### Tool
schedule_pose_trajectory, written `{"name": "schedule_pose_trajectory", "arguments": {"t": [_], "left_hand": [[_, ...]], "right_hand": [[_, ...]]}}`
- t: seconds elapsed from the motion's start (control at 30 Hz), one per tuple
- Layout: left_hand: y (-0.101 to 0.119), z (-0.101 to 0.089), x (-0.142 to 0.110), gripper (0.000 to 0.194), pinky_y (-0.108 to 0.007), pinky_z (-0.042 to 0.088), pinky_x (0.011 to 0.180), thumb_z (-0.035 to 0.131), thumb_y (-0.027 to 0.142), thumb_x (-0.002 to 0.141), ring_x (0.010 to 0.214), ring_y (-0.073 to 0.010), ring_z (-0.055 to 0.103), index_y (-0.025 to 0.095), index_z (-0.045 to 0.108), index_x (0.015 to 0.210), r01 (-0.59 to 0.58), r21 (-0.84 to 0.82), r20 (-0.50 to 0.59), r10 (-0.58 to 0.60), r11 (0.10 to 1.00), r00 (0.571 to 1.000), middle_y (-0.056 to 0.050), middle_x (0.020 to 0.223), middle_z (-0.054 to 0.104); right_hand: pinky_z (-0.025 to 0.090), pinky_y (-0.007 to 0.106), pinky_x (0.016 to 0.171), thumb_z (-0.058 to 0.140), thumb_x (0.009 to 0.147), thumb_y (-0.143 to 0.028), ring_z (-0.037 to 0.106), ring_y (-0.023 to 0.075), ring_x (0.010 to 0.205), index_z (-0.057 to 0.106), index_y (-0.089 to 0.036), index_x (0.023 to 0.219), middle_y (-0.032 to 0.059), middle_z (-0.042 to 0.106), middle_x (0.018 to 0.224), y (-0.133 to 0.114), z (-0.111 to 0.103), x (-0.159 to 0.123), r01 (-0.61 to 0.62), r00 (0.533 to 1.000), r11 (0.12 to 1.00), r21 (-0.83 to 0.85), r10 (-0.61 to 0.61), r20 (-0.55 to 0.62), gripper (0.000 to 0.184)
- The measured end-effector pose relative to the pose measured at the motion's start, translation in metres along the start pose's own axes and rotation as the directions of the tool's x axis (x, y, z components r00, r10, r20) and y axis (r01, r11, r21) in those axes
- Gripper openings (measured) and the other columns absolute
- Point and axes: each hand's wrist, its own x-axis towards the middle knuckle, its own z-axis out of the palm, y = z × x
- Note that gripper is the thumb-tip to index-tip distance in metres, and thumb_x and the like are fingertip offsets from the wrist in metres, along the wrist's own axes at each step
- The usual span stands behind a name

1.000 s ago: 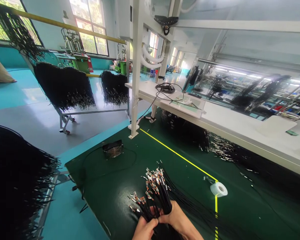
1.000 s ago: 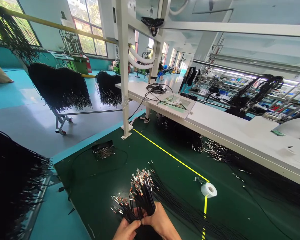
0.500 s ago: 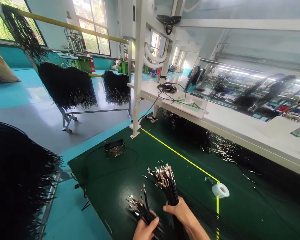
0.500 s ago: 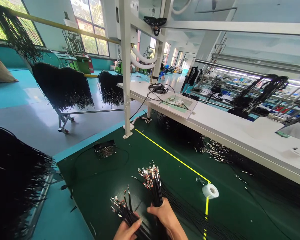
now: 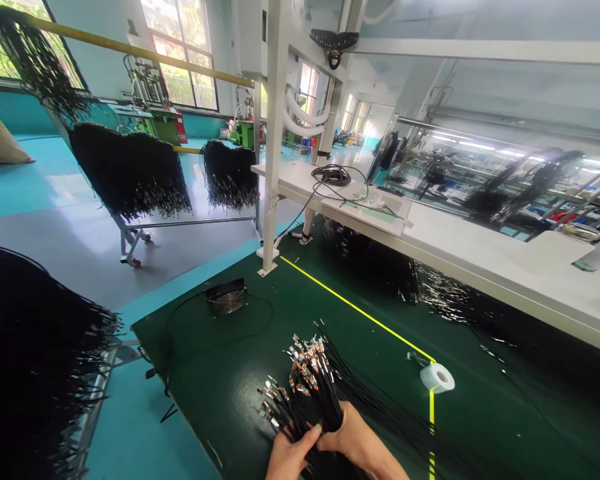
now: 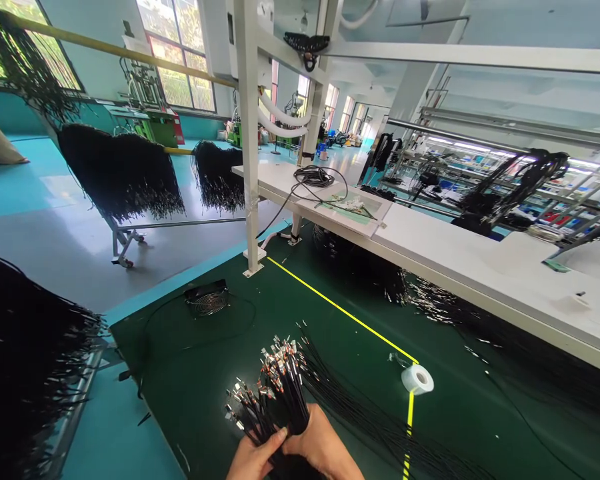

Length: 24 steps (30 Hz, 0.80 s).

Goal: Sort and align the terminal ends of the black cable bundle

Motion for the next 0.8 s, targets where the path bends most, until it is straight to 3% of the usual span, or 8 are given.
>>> {"name": "schedule_pose_trajectory", "arguments": {"t": [0.2, 0.4, 0.6, 0.7, 0.8], "left_hand": [[-0.004, -0.003, 0.004, 0.051, -0.042, 0.045, 0.081, 0.080, 0.043, 0.043, 0.077, -0.0255, 0.062, 0.015, 0.065, 0.083, -0.014, -0.011, 0.017, 0.014, 1.000, 1.000, -0.009, 0.077, 0.069], [-0.008, -0.019, 0.003, 0.040, -0.030, 0.044, 0.068, 0.080, 0.040, 0.042, 0.065, -0.0159, 0.056, 0.015, 0.061, 0.066, 0.006, 0.040, -0.042, -0.004, 0.999, 0.999, -0.001, 0.061, 0.062], [-0.008, -0.031, 0.000, 0.047, -0.031, 0.047, 0.073, 0.077, 0.044, 0.046, 0.084, -0.0207, 0.057, 0.013, 0.064, 0.079, 0.048, 0.007, -0.167, -0.046, 0.999, 0.985, -0.006, 0.080, 0.065], [-0.005, -0.024, 0.002, 0.046, -0.033, 0.048, 0.072, 0.076, 0.044, 0.049, 0.079, -0.0213, 0.058, 0.013, 0.063, 0.080, 0.027, -0.020, -0.110, -0.029, 0.999, 0.993, -0.005, 0.074, 0.063], [0.000, -0.011, 0.004, 0.040, -0.035, 0.048, 0.074, 0.075, 0.043, 0.053, 0.072, -0.0202, 0.060, 0.014, 0.061, 0.075, 0.018, 0.000, -0.002, -0.018, 1.000, 1.000, -0.004, 0.067, 0.064]], "right_hand": [[0.024, 0.023, 0.050, 0.061, 0.048, -0.016, 0.032, 0.0055, 0.053, 0.048, -0.015, 0.054, -0.0062, 0.040, 0.053, 0.000, -0.002, 0.000, -0.048, 0.998, 0.998, -0.048, 0.046, -0.038, 0.015], [0.021, 0.024, 0.048, 0.056, 0.047, -0.016, 0.030, 0.0052, 0.049, 0.047, -0.016, 0.055, -0.0075, 0.036, 0.050, -0.004, -0.016, 0.001, -0.171, 0.980, 0.985, -0.034, 0.167, -0.104, 0.012], [0.028, 0.023, 0.049, 0.053, 0.049, -0.017, 0.040, 0.0073, 0.052, 0.056, -0.014, 0.056, -0.0049, 0.047, 0.051, -0.014, -0.033, -0.006, -0.269, 0.942, 0.963, -0.009, 0.261, -0.211, 0.008], [0.030, 0.024, 0.051, 0.060, 0.048, -0.020, 0.040, 0.0071, 0.051, 0.055, -0.015, 0.055, -0.0057, 0.049, 0.049, -0.018, -0.030, -0.008, -0.252, 0.945, 0.968, -0.012, 0.244, -0.218, 0.009], [0.030, 0.024, 0.050, 0.061, 0.050, -0.021, 0.039, 0.0062, 0.046, 0.053, -0.015, 0.053, -0.0067, 0.048, 0.045, -0.019, -0.018, -0.008, -0.169, 0.977, 0.985, -0.023, 0.164, -0.136, 0.011]]}}
